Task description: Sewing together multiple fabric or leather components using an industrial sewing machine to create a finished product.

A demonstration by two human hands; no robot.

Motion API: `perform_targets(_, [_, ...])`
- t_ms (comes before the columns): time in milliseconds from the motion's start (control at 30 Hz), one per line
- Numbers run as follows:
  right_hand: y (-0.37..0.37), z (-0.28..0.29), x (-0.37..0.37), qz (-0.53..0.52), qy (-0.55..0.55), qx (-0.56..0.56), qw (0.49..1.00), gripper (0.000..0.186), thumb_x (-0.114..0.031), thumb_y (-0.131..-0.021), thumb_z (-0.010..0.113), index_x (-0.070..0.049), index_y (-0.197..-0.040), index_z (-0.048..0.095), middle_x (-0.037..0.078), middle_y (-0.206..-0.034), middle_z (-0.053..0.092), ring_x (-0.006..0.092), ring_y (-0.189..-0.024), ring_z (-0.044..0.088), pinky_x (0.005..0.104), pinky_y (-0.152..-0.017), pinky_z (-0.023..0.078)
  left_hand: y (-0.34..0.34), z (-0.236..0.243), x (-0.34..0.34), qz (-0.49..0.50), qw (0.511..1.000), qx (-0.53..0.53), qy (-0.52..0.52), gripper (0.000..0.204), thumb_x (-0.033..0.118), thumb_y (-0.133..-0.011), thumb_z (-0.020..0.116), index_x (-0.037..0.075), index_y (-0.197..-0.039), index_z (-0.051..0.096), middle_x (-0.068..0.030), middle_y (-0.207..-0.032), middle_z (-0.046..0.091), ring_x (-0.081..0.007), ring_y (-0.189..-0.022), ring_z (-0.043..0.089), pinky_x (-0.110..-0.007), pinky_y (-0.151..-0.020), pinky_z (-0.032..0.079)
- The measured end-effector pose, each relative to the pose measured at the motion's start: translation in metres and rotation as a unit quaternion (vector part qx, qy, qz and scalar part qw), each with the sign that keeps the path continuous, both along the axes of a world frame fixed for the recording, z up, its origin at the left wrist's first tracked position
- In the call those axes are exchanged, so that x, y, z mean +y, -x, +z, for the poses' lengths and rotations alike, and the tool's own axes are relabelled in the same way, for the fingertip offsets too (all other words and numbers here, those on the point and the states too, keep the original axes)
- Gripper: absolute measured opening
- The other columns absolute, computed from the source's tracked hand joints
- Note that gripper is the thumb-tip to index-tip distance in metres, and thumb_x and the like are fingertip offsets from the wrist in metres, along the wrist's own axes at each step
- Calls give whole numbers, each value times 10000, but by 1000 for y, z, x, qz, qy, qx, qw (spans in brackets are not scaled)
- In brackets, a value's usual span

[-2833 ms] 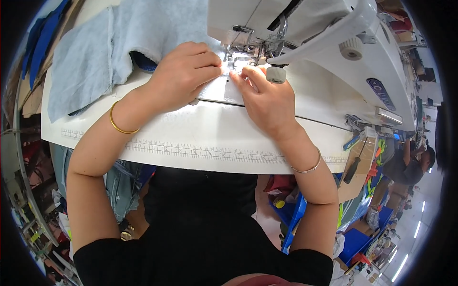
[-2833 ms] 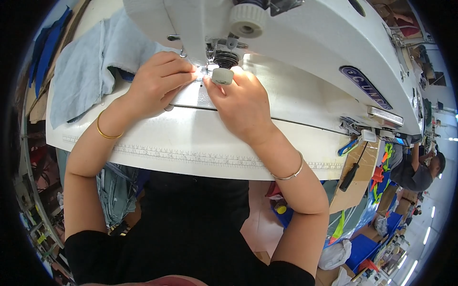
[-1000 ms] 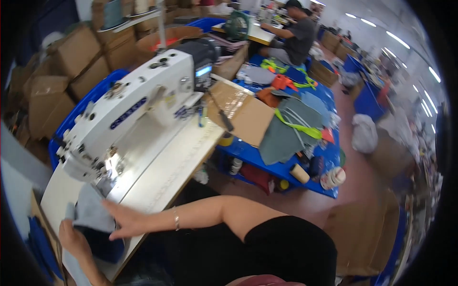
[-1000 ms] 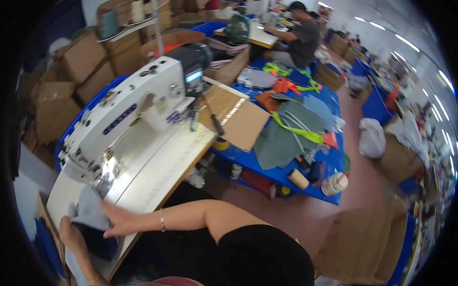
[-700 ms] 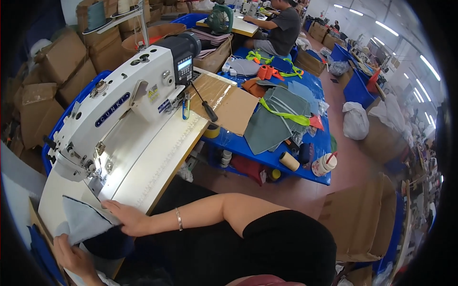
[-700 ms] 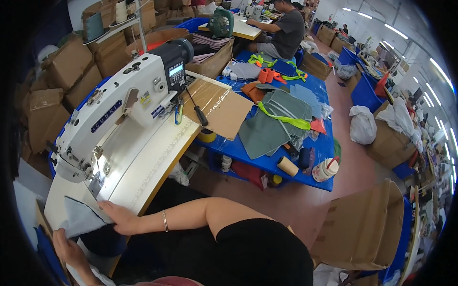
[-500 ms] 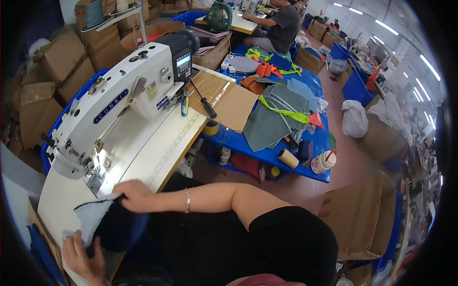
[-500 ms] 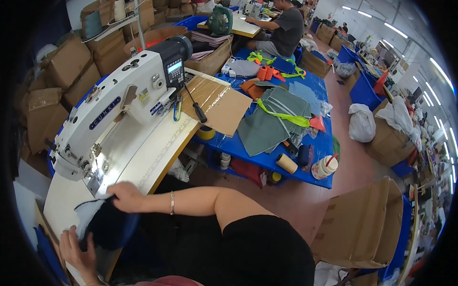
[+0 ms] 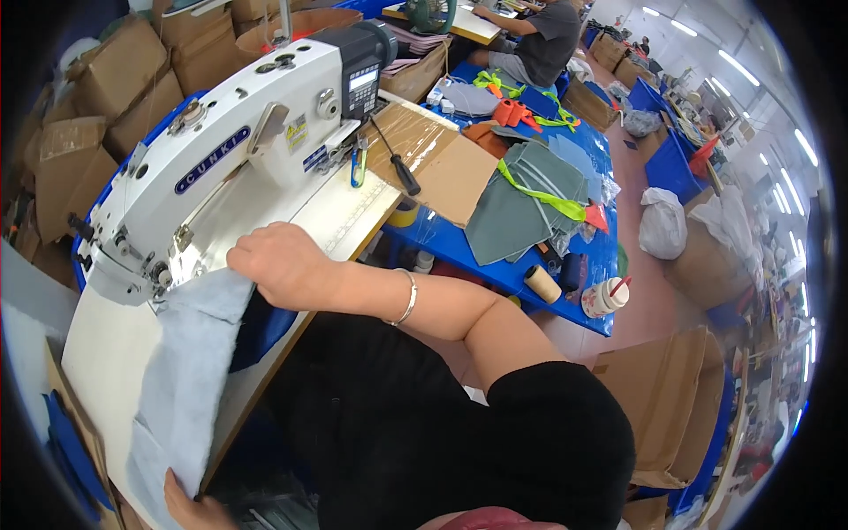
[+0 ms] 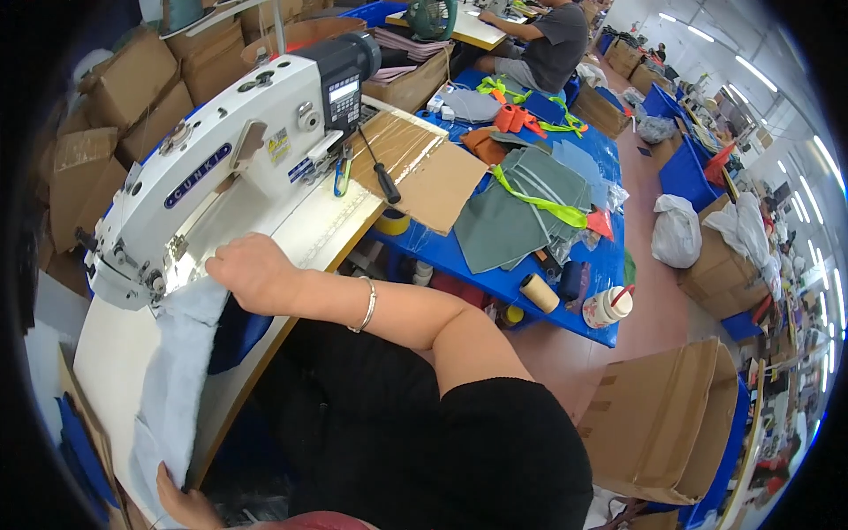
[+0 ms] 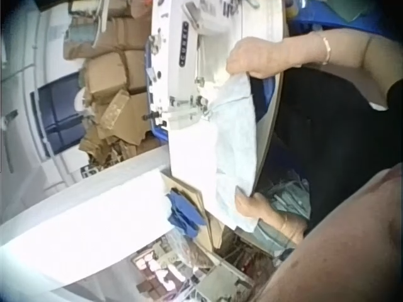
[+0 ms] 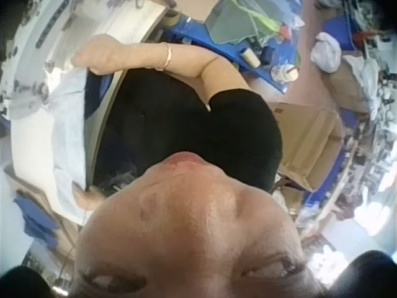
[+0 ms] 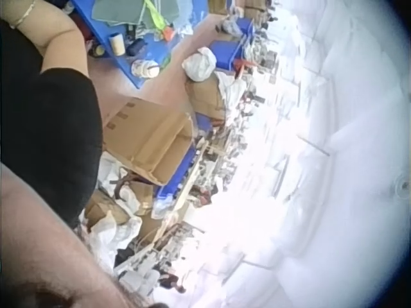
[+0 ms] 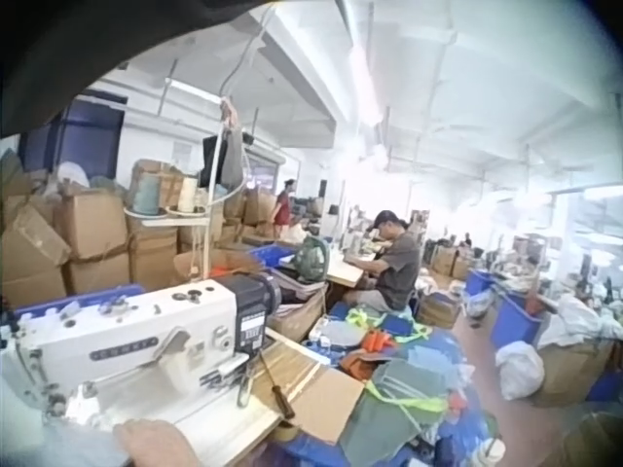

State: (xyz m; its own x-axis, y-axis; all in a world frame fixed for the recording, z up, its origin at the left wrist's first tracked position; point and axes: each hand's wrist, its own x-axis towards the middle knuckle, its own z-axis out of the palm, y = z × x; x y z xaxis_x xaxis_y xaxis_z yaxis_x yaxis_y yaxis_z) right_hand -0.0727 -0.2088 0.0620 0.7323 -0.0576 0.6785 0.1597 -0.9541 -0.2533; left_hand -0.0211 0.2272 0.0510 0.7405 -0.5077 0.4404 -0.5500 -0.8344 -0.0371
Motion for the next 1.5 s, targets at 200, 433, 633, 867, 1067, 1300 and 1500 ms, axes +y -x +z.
perform_targets(200, [15, 33, -4, -60, 76, -161, 982, 103, 1, -680, 626, -59, -764, 626, 108, -826, 656, 324, -799, 629, 445, -743, 503, 11, 6, 10, 67, 967, -223, 106, 562, -181, -680, 522, -43, -1194, 701, -178, -1117, 735, -364, -1040, 691, -438, -981, 521])
perform_targets(433, [57, 111, -19, 31, 206, -109, 972, 235, 39, -658, 604, -43, -878, 609, 102, -724, 537, 317, -651, 544, 422, -577, 395, 40, 96, 54, -165, 913, -313, 201, 275, 89, -1000, 649, -123, -1170, 609, -316, -1077, 706, -428, -973, 714, -495, -884, 585])
perform_targets(633, [9, 120, -21, 130, 202, 145, 960, 111, -5, -817, 568, -55, -913, 543, 185, -748, 635, 419, -718, 633, 504, -636, 492, -63, 131, 88, -85, 984, -139, -74, 484, -98, -810, 506, -35, -1271, 640, -265, -1144, 693, -472, -1018, 665, -477, -897, 530])
perform_targets(867, [-112, -45, -15, 156, 207, 217, 941, 147, -40, -829, 581, -44, -976, 586, 190, -762, 664, 401, -723, 675, 517, -654, 540, -207, 9, 14, -92, 943, 64, -313, 147, 8, -775, 609, 54, -913, 627, -145, -863, 650, -356, -935, 619, -468, -868, 482])
perform_targets(1067, [-128, -56, -13, 176, 175, 150, 957, 250, -83, -831, 631, -39, -1076, 655, 170, -767, 675, 370, -685, 675, 468, -615, 551, -167, -25, -113, -265, 962, 8, 63, 217, -15, -863, 588, -33, -1077, 613, -205, -1120, 661, -388, -1097, 615, -469, -1011, 486])
perform_targets(1300, [-110, -47, 14, 156, 214, 60, 962, 243, -175, -849, 712, -38, -1044, 663, 107, -1010, 676, 298, -988, 620, 431, -885, 527, -116, -48, -183, -370, 924, 75, 54, 368, 133, -932, 679, -24, -1258, 617, -187, -1328, 630, -366, -1249, 586, -468, -1064, 469])
perform_targets(1500, [-89, -63, 16, 204, 84, 174, 960, 497, -192, -941, 700, -6, -1389, 591, 178, -1421, 587, 372, -1373, 507, 456, -1157, 413, -113, -57, -186, -343, 933, 87, 59, 463, 173, -952, 677, -27, -1358, 577, -203, -1388, 598, -376, -1315, 555, -473, -1105, 447])
